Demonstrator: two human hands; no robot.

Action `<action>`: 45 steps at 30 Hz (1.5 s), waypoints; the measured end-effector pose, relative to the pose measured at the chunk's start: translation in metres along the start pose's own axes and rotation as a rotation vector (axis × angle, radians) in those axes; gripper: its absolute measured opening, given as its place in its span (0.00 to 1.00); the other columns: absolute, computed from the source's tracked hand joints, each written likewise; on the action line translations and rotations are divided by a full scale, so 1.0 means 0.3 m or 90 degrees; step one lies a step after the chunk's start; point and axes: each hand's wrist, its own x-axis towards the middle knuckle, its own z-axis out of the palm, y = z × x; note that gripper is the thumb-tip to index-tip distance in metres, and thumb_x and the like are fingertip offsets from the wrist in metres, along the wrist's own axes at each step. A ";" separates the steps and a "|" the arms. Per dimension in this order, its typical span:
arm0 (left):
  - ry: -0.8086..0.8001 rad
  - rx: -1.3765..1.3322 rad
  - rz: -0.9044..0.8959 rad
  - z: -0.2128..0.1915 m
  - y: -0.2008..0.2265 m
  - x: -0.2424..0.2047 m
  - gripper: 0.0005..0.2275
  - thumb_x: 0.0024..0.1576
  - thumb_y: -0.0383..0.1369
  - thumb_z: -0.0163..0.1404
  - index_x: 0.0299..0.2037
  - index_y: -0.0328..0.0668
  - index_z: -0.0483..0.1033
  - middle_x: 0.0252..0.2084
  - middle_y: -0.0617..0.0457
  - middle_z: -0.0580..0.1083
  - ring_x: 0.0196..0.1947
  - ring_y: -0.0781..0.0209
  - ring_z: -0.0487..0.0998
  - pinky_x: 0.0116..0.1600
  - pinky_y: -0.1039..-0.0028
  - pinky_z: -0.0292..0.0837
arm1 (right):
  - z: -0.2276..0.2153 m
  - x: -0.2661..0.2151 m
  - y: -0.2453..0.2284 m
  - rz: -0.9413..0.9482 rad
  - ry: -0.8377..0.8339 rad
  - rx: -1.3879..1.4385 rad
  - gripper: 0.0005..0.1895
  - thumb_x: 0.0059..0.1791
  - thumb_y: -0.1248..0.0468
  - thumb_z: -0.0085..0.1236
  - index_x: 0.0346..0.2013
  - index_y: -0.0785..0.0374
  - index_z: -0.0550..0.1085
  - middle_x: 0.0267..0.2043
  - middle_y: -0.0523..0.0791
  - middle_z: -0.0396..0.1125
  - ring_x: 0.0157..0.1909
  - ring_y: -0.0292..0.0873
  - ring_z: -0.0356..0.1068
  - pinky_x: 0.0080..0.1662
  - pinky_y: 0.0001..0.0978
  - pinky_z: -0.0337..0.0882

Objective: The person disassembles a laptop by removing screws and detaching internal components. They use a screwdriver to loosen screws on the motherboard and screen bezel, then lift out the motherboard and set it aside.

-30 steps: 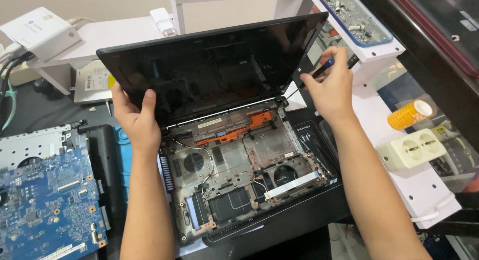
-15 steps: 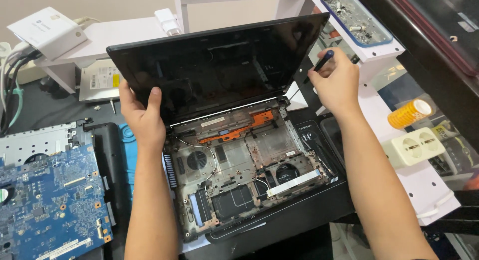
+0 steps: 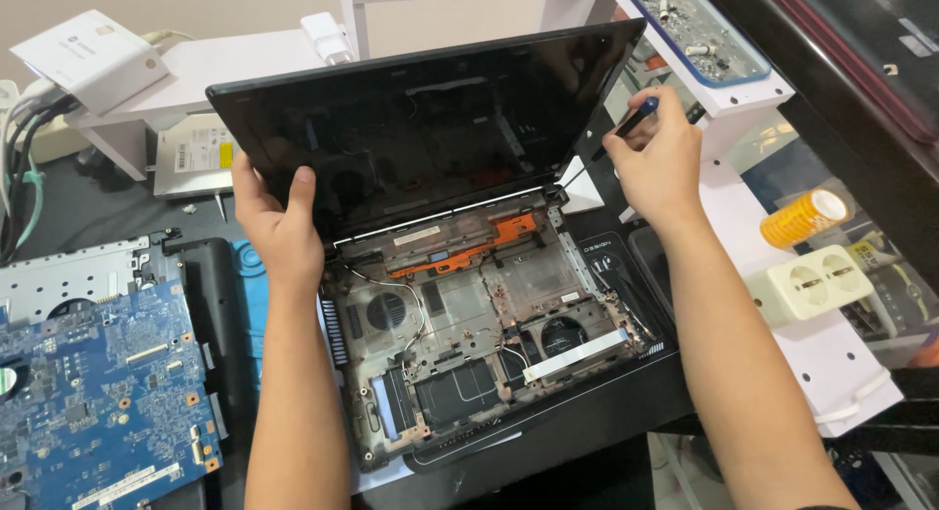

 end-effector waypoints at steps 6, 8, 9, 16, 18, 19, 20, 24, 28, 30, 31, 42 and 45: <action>-0.003 -0.011 -0.004 -0.004 -0.006 -0.001 0.19 0.67 0.22 0.53 0.67 0.32 0.64 0.58 0.51 0.73 0.58 0.63 0.72 0.68 0.74 0.65 | 0.001 -0.001 -0.011 -0.016 0.007 0.017 0.20 0.47 0.74 0.65 0.49 0.67 0.67 0.32 0.48 0.75 0.35 0.39 0.77 0.39 0.31 0.73; -0.005 -0.015 0.001 -0.001 -0.007 0.004 0.19 0.67 0.22 0.53 0.67 0.32 0.63 0.58 0.51 0.73 0.59 0.63 0.72 0.68 0.74 0.65 | 0.003 0.004 -0.003 -0.016 0.005 0.018 0.20 0.47 0.74 0.65 0.49 0.67 0.66 0.32 0.48 0.75 0.35 0.39 0.77 0.39 0.31 0.73; -0.003 -0.022 -0.001 -0.002 -0.010 0.003 0.19 0.67 0.22 0.53 0.67 0.32 0.64 0.58 0.51 0.73 0.58 0.63 0.72 0.68 0.74 0.65 | 0.007 0.005 0.004 -0.017 0.000 0.014 0.20 0.47 0.74 0.66 0.49 0.66 0.66 0.33 0.48 0.75 0.35 0.39 0.77 0.39 0.31 0.73; 0.000 -0.019 -0.005 -0.006 -0.015 0.003 0.19 0.67 0.22 0.53 0.67 0.33 0.64 0.57 0.52 0.73 0.57 0.64 0.72 0.66 0.74 0.65 | -0.003 0.014 0.001 -0.027 -0.063 0.018 0.24 0.46 0.77 0.59 0.54 0.66 0.61 0.35 0.48 0.76 0.37 0.42 0.78 0.42 0.32 0.74; 0.000 -0.014 -0.002 -0.012 -0.029 0.000 0.19 0.67 0.22 0.53 0.67 0.33 0.64 0.57 0.52 0.73 0.56 0.64 0.72 0.66 0.74 0.65 | -0.006 0.004 -0.002 -0.025 -0.083 0.023 0.24 0.46 0.77 0.57 0.55 0.65 0.61 0.36 0.49 0.76 0.38 0.43 0.79 0.42 0.33 0.75; 0.001 -0.009 0.003 -0.016 -0.035 0.003 0.19 0.67 0.22 0.54 0.67 0.32 0.65 0.56 0.52 0.72 0.56 0.64 0.72 0.66 0.74 0.65 | -0.005 0.005 -0.005 -0.026 -0.102 0.029 0.24 0.46 0.78 0.56 0.55 0.65 0.61 0.36 0.49 0.76 0.39 0.43 0.79 0.43 0.33 0.75; 0.002 -0.008 0.004 -0.013 -0.030 0.008 0.19 0.67 0.22 0.54 0.67 0.32 0.65 0.56 0.52 0.72 0.56 0.64 0.72 0.66 0.74 0.65 | -0.006 0.009 -0.007 -0.028 -0.102 0.030 0.24 0.46 0.78 0.56 0.55 0.65 0.61 0.36 0.49 0.76 0.39 0.43 0.79 0.43 0.33 0.75; -0.004 -0.016 -0.002 -0.007 -0.015 0.005 0.19 0.67 0.23 0.54 0.66 0.33 0.64 0.57 0.53 0.73 0.57 0.65 0.72 0.66 0.75 0.65 | -0.012 0.007 -0.006 -0.034 -0.080 0.030 0.22 0.48 0.78 0.57 0.54 0.64 0.62 0.38 0.50 0.77 0.42 0.44 0.80 0.44 0.34 0.75; -0.003 -0.014 0.003 -0.009 -0.021 0.005 0.19 0.67 0.23 0.54 0.66 0.33 0.65 0.55 0.54 0.73 0.55 0.66 0.72 0.65 0.75 0.65 | -0.019 0.014 -0.014 -0.032 -0.056 0.022 0.22 0.48 0.78 0.57 0.54 0.64 0.62 0.39 0.50 0.76 0.42 0.44 0.79 0.44 0.34 0.75; -0.003 -0.020 -0.001 -0.007 -0.020 0.007 0.19 0.67 0.23 0.54 0.66 0.33 0.65 0.55 0.54 0.73 0.55 0.66 0.72 0.65 0.75 0.65 | -0.016 0.015 -0.018 -0.029 -0.056 0.022 0.22 0.48 0.78 0.57 0.54 0.64 0.62 0.39 0.50 0.76 0.42 0.44 0.79 0.44 0.34 0.75; -0.003 -0.025 -0.008 -0.007 -0.020 0.005 0.19 0.67 0.23 0.54 0.66 0.33 0.65 0.55 0.54 0.73 0.54 0.66 0.72 0.64 0.75 0.65 | -0.014 0.013 -0.020 -0.024 -0.057 0.021 0.22 0.48 0.77 0.57 0.54 0.64 0.62 0.39 0.50 0.76 0.42 0.44 0.79 0.43 0.34 0.75; -0.005 -0.013 -0.008 -0.003 -0.001 0.005 0.19 0.67 0.23 0.54 0.66 0.32 0.65 0.56 0.53 0.73 0.56 0.65 0.72 0.66 0.75 0.65 | -0.004 0.008 -0.040 0.003 -0.068 0.014 0.21 0.48 0.77 0.56 0.52 0.64 0.62 0.38 0.49 0.76 0.39 0.44 0.78 0.40 0.35 0.75; -0.006 -0.015 -0.002 -0.006 -0.010 0.006 0.19 0.67 0.23 0.54 0.66 0.32 0.64 0.56 0.53 0.73 0.56 0.65 0.72 0.66 0.75 0.65 | 0.001 0.009 -0.024 -0.018 -0.064 0.009 0.21 0.48 0.78 0.56 0.52 0.64 0.62 0.38 0.49 0.76 0.39 0.44 0.79 0.41 0.35 0.75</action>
